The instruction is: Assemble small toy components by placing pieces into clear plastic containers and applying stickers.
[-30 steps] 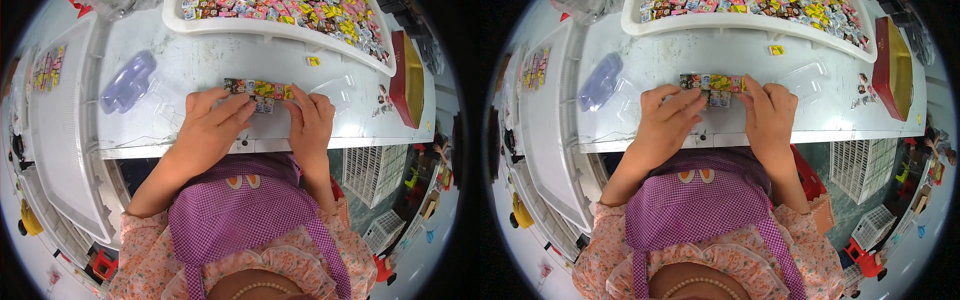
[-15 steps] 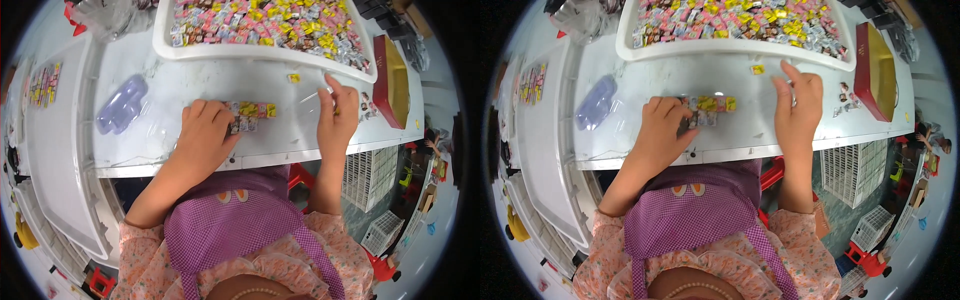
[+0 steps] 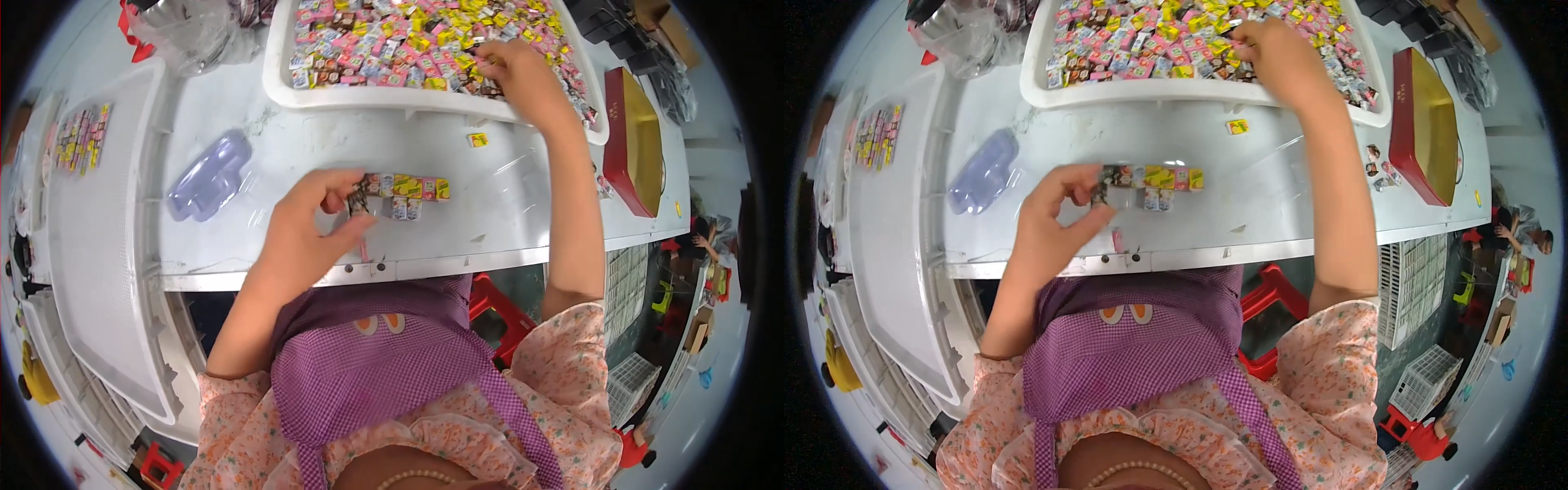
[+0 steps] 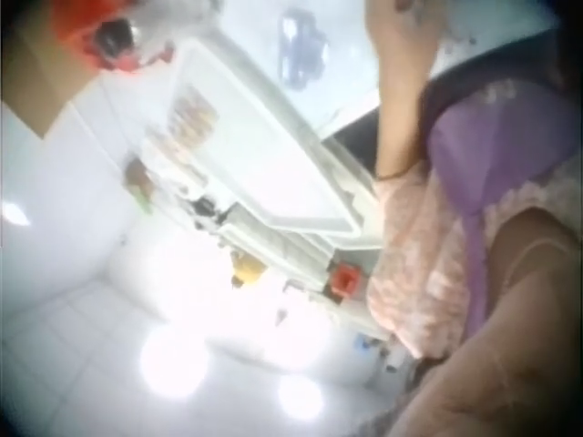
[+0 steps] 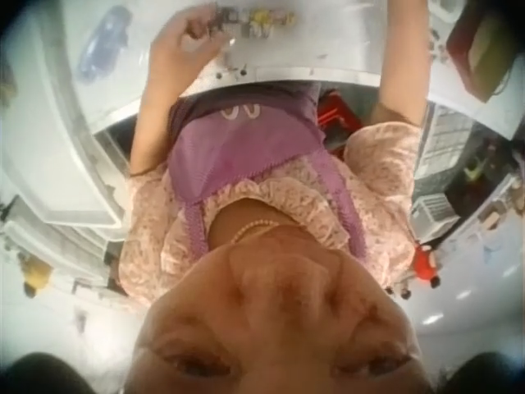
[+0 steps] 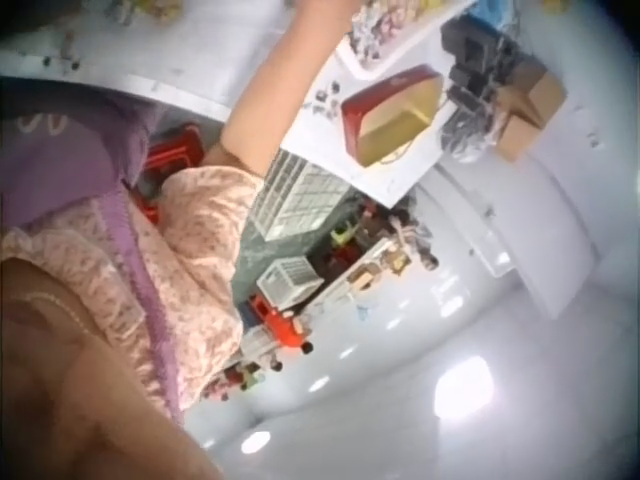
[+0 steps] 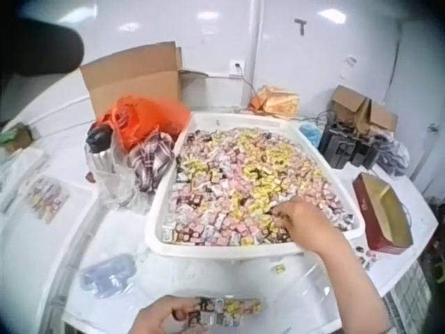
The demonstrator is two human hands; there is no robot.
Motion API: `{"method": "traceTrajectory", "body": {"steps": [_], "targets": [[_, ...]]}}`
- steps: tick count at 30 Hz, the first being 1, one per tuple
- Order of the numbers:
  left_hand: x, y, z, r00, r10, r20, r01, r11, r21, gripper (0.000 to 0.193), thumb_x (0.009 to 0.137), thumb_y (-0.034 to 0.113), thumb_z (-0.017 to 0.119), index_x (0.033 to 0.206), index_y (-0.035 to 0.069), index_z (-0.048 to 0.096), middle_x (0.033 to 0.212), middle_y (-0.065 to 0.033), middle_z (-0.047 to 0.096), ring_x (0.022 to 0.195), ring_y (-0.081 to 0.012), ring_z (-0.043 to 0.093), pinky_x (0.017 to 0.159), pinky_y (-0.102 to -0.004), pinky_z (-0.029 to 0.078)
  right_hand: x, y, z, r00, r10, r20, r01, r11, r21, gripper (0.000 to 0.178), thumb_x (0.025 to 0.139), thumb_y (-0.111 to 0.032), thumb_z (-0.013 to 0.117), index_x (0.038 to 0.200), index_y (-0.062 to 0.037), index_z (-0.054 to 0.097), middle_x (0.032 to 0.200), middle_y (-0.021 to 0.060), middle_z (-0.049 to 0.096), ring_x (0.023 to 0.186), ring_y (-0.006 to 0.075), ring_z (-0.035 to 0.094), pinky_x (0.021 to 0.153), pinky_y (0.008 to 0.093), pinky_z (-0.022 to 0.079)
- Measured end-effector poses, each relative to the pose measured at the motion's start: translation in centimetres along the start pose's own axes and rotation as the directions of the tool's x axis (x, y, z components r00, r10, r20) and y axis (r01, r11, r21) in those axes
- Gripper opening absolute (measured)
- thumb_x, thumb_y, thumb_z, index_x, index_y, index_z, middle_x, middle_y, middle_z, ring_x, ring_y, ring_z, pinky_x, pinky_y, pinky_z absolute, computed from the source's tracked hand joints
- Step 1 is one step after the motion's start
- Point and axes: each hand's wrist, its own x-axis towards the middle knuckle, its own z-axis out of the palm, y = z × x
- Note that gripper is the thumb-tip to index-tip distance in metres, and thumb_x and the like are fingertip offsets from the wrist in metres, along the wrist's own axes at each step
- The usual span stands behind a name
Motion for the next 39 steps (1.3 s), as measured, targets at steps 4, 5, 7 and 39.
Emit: {"method": "traceTrajectory", "body": {"steps": [4, 5, 7, 39], "targets": [[-0.1, -1.3, -1.5, 1.0, -0.014, -0.019, 0.014, 1.0, -0.028, 0.03, 0.077, 0.003, 0.072, 0.105, 0.003, 0.064, 0.082, -0.0033, 0.054, 0.071, -0.0116, 0.047, 0.069, -0.0243, 0.044, 0.9, 0.1, -0.7, 0.973, 0.005, 0.231, -0.007, 1.0, 0.009, 0.015, 0.086, -0.011, 0.062, 0.097, -0.0004, 0.059, 0.086, 0.0125, 0.063, 0.077, 0.0256, 0.06, 0.07, 0.035, 0.046], [-0.1, -1.8, -1.4, 0.999, -0.02, -0.039, 0.017, 0.997, -0.08, 0.026, 0.08, 0.004, 0.07, 0.105, 0.003, 0.064, 0.081, -0.0015, 0.054, 0.07, -0.0095, 0.046, 0.067, -0.023, 0.043, 0.9, 0.0, -0.9, 0.97, 0.042, 0.239, -0.061, 0.995, 0.073, 0.015, 0.087, -0.011, 0.061, 0.098, -0.0006, 0.059, 0.086, 0.0111, 0.063, 0.076, 0.0225, 0.059, 0.07, 0.0335, 0.046], [-0.2, -1.7, -1.7, 0.986, -0.164, -0.028, 0.159, 0.979, -0.127, 0.024, 0.082, 0.006, 0.069, 0.105, 0.002, 0.064, 0.078, -0.0004, 0.053, 0.068, -0.0085, 0.046, 0.065, -0.0219, 0.042, 0.5, -0.5, -0.8, 0.97, 0.084, 0.229, -0.118, 0.983, 0.142, 0.017, 0.087, -0.011, 0.061, 0.102, -0.0013, 0.059, 0.082, 0.008, 0.061, 0.072, 0.0153, 0.056, 0.068, 0.0283, 0.045], [-1.9, -1.3, -1.9, 0.995, 0.087, 0.049, -0.096, 0.969, 0.226, 0.031, 0.079, 0.0, 0.063, 0.109, 0.005, 0.062, 0.086, -0.01, 0.062, 0.078, -0.0274, 0.057, 0.07, -0.0362, 0.046, -13.9, -12.8, 4.3, 0.969, -0.234, 0.073, 0.224, 0.966, 0.127, 0.043, 0.073, -0.007, 0.069, 0.115, -0.0056, 0.061, 0.084, 0.008, 0.051, 0.076, 0.0259, 0.054, 0.065, 0.0339, 0.046]]}}
